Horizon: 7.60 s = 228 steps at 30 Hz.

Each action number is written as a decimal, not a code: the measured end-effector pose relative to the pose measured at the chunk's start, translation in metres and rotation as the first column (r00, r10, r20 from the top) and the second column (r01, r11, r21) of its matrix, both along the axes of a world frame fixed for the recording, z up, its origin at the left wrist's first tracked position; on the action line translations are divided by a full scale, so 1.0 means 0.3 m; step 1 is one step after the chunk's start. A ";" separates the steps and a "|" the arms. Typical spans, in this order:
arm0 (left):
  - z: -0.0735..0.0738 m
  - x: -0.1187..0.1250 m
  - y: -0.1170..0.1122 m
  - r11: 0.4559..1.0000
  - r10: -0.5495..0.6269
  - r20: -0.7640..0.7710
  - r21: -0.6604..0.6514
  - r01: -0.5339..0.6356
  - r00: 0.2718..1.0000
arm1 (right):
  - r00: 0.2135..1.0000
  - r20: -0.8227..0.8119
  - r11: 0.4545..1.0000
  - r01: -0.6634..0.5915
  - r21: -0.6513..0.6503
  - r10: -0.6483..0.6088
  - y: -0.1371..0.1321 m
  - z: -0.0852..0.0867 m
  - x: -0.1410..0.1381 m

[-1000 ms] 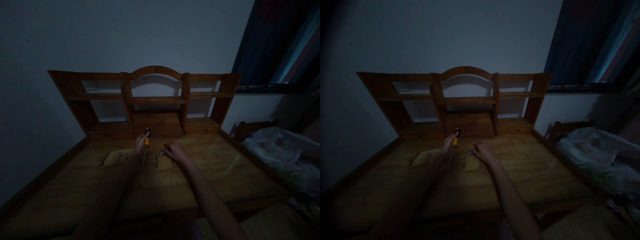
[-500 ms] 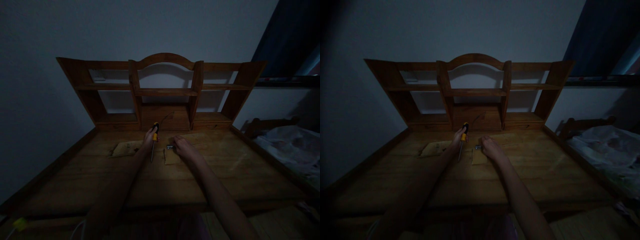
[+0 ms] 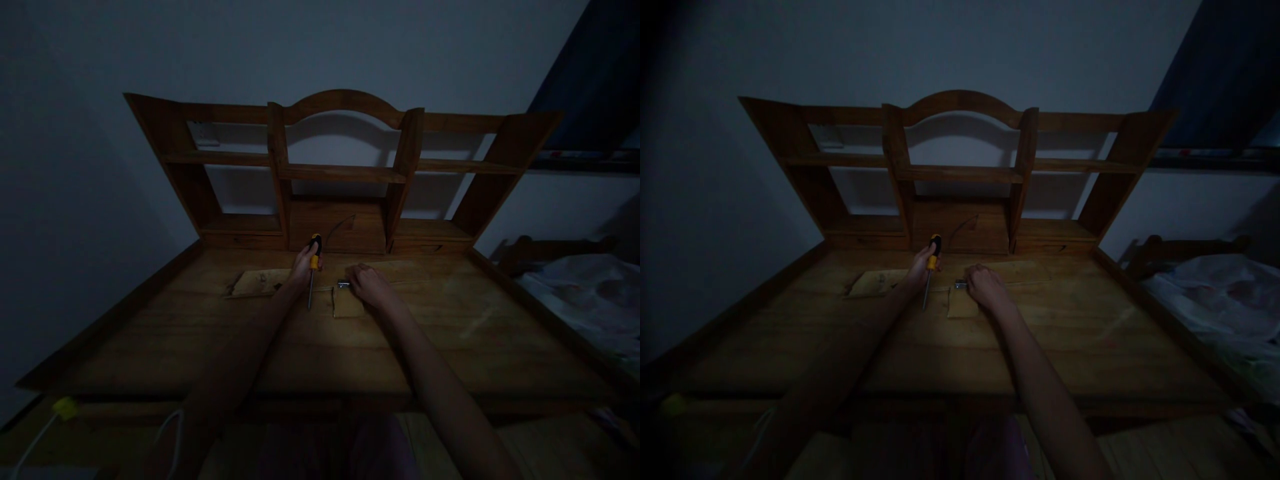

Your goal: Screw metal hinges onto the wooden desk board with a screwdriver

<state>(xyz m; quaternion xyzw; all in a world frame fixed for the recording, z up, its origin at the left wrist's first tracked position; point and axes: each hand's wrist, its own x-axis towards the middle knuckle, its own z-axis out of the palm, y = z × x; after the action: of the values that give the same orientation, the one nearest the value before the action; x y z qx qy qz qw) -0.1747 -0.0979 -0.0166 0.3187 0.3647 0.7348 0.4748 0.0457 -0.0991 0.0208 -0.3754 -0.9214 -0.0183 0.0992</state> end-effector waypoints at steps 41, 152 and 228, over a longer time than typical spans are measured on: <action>0.020 -0.003 -0.013 0.999 -0.015 0.067 -0.028 0.017 0.998 | 0.998 0.038 0.999 0.043 0.014 -0.044 -0.033 0.018 -0.008; 0.007 -0.010 -0.012 0.998 -0.065 0.066 0.007 0.065 0.996 | 0.894 -0.440 0.994 0.108 0.013 -0.091 0.143 -0.140 0.021; 0.018 -0.007 -0.013 0.998 -0.064 0.155 0.026 0.060 0.986 | 0.794 -0.608 0.936 -0.232 -0.263 0.026 0.198 -0.180 0.026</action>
<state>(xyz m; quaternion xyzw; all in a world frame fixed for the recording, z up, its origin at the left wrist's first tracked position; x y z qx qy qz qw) -0.1768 -0.1019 -0.0112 0.2766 0.3085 0.7462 0.5210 0.0536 -0.0396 -0.0333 -0.3083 -0.8572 0.2589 0.3211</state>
